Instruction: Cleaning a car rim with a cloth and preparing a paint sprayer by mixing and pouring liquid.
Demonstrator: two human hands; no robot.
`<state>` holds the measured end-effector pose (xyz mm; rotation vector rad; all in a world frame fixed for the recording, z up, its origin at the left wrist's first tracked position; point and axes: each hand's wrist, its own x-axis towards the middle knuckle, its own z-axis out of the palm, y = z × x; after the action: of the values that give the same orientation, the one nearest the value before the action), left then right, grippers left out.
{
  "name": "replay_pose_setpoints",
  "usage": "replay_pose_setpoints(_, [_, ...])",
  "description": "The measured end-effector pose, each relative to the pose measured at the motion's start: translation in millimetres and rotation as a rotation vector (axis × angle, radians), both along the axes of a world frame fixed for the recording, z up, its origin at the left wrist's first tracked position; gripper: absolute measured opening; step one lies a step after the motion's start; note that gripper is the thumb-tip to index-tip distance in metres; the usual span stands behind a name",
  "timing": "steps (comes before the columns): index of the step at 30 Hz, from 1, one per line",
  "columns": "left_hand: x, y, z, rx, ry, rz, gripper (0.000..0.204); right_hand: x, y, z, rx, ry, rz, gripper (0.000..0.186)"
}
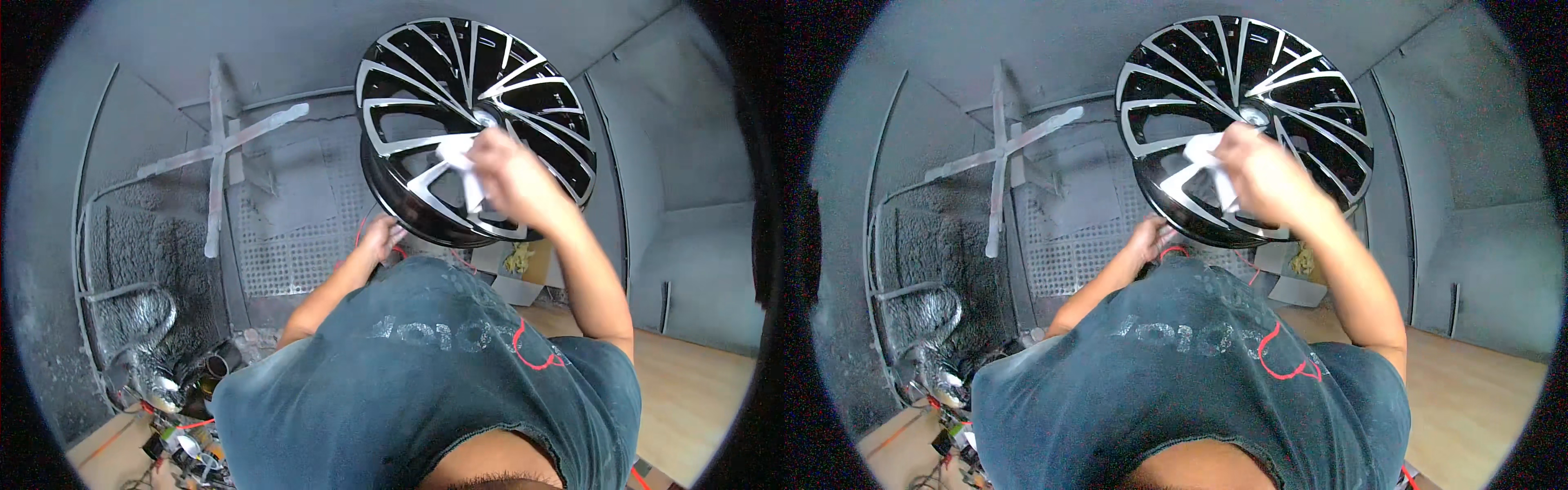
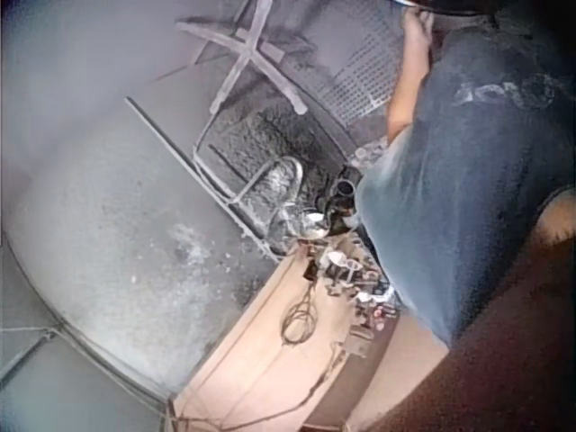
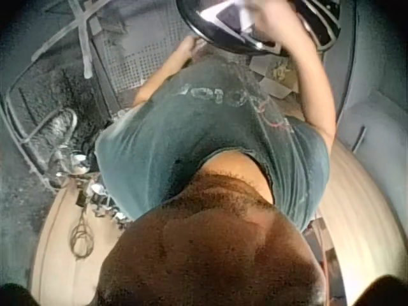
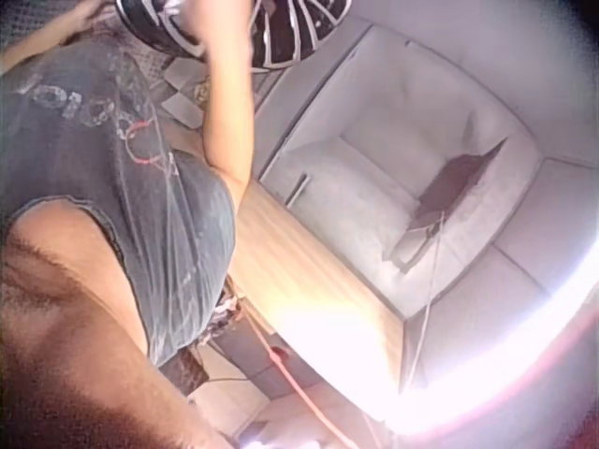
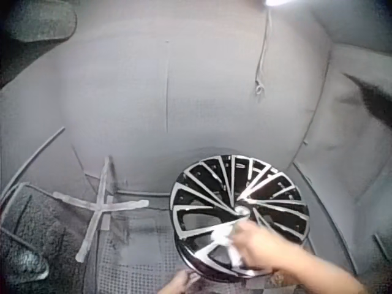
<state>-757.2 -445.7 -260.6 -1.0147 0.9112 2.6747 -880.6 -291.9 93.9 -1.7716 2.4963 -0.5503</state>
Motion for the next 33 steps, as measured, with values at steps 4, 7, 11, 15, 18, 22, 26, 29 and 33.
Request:
replay_pose_setpoints(4, [-2.6, -9.8, 21.7, 0.103, 0.0, 0.082, 0.023, 33.5, -35.9, -39.8, 0.033, 0.068, 0.259, 0.032])
replay_pose_setpoints(7, [3.3, 3.0, 11.6, 0.023, -0.011, -0.027, 0.027, 24.2, -70.3, -52.9, 0.005, 0.116, 0.244, 0.031])
replay_pose_setpoints(11, [0.3, 11.4, 15.8, -0.07, -0.08, -0.159, 0.029, -7.7, -119.9, -58.0, 0.006, 0.186, 0.038, 0.021])
replay_pose_setpoints(15, [0.7, 19.0, 18.8, -0.156, -0.101, -0.201, 0.029, -33.7, -158.3, -49.8, -0.031, 0.179, -0.104, 0.017])
replay_pose_setpoints(18, [7.7, 20.5, 17.2, -0.125, -0.083, -0.183, 0.029, -41.1, -175.3, -45.8, -0.096, 0.115, -0.055, 0.015])
replay_pose_setpoints(22, [2.1, 31.2, 5.4, -0.072, -0.058, -0.082, 0.022, 11.3, -132.9, -39.1, 0.114, 0.016, 0.044, 0.012])
replay_pose_setpoints(26, [17.8, 16.5, -42.6, -0.126, 0.089, -0.294, 0.017, 94.8, -41.4, -41.2, 0.131, -0.368, 0.2, 0.017])
replay_pose_setpoints(29, [33.5, -1.5, 43.8, -0.269, -0.105, -0.317, 0.014, 132.2, 42.6, -62.3, 0.104, -0.752, 0.235, 0.019])
replay_pose_setpoints(33, [62.7, -77.6, 44.3, -0.867, 0.129, -0.535, 0.026, 197.0, 142.7, -179.7, -0.065, -1.084, -0.468, 0.021])
